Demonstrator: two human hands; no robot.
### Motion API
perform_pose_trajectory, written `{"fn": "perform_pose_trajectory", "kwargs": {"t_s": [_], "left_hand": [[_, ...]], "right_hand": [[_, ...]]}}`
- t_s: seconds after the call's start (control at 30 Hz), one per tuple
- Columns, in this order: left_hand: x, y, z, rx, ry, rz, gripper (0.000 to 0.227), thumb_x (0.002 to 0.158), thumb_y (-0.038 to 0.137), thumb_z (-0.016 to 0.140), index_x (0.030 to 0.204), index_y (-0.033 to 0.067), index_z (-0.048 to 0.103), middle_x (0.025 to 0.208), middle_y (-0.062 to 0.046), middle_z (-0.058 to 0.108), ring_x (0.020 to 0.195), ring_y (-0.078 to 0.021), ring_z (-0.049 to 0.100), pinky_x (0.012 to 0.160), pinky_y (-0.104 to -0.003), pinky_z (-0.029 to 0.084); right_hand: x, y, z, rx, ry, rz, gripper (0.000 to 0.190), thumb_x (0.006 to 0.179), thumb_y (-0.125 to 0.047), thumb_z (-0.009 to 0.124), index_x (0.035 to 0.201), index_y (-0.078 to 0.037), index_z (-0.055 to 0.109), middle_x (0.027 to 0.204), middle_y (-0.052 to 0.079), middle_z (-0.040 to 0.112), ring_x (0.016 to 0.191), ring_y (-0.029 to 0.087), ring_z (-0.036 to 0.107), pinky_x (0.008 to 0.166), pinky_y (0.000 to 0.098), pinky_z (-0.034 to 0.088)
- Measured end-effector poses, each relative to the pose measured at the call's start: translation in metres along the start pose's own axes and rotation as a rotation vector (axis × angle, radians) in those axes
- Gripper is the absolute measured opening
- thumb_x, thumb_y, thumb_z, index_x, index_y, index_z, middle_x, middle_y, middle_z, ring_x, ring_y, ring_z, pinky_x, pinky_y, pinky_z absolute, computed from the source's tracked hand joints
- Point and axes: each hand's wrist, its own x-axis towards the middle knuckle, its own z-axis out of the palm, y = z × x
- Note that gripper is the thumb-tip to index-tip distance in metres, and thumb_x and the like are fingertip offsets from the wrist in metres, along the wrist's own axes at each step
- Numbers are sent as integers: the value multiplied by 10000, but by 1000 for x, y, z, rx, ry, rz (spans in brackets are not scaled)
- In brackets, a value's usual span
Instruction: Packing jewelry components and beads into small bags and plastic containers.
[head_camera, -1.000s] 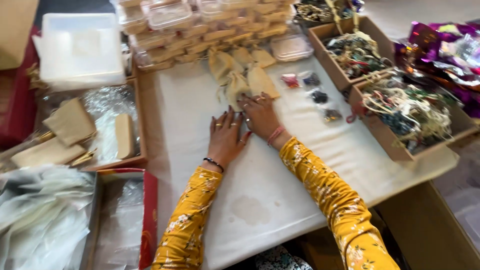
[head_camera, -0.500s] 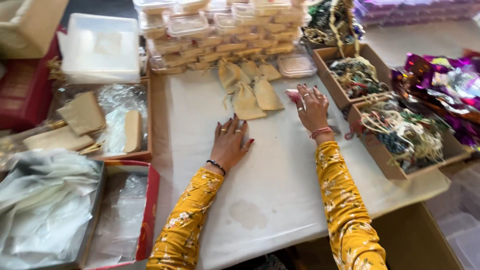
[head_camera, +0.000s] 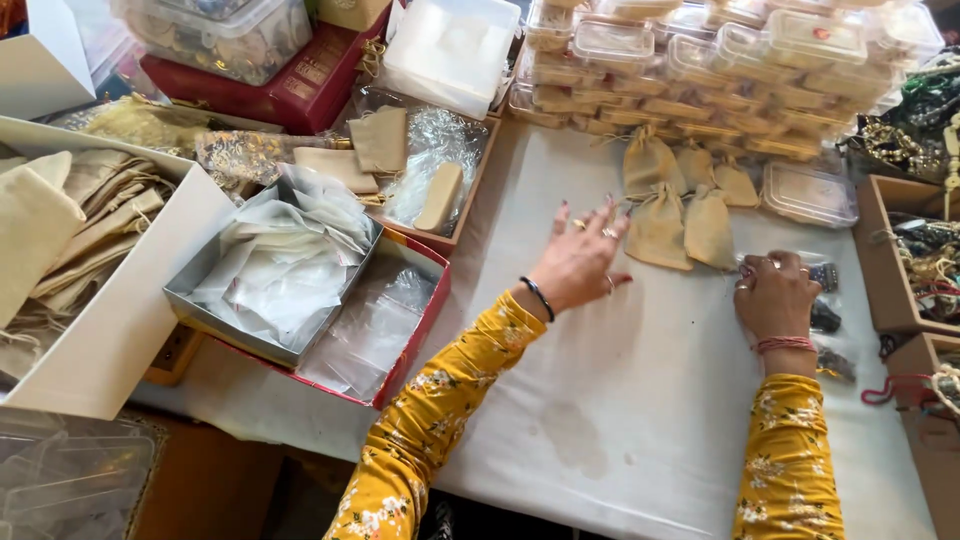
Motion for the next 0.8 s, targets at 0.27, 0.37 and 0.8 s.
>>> {"fn": "perform_pose_trajectory", "kwargs": {"t_s": [0.27, 0.37, 0.8], "left_hand": [[10, -81, -35, 183, 129, -403, 925, 843, 625, 695, 1498, 47, 393, 1579, -259, 317, 1383, -380, 424, 1150, -621, 241], [8, -103, -43, 175, 221, -557, 926, 853, 618, 695, 1496, 27, 388, 1566, -286, 310, 1379, -404, 407, 1136, -623, 241], [11, -107, -35, -57, 500, -706, 962, 823, 548, 761, 1514, 13, 360, 1585, -296, 286, 1393, -470, 389, 1139, -601, 292]], "right_hand": [[5, -11, -18, -27, -188, 154, 446, 844, -248, 692, 1284, -196, 741, 1255, 122, 688, 1240, 395, 563, 1059, 559, 381], [9, -15, -29, -56, -220, 200, 408, 817, -290, 732, 1216, -216, 776, 1258, 129, 677, 1259, 410, 509, 1062, 566, 353], [19, -145, -108, 1276, -173, 122, 137, 979, 51, 620, 1081, 22, 707, 997, 112, 769, 869, 165, 757, 803, 281, 633]]}}
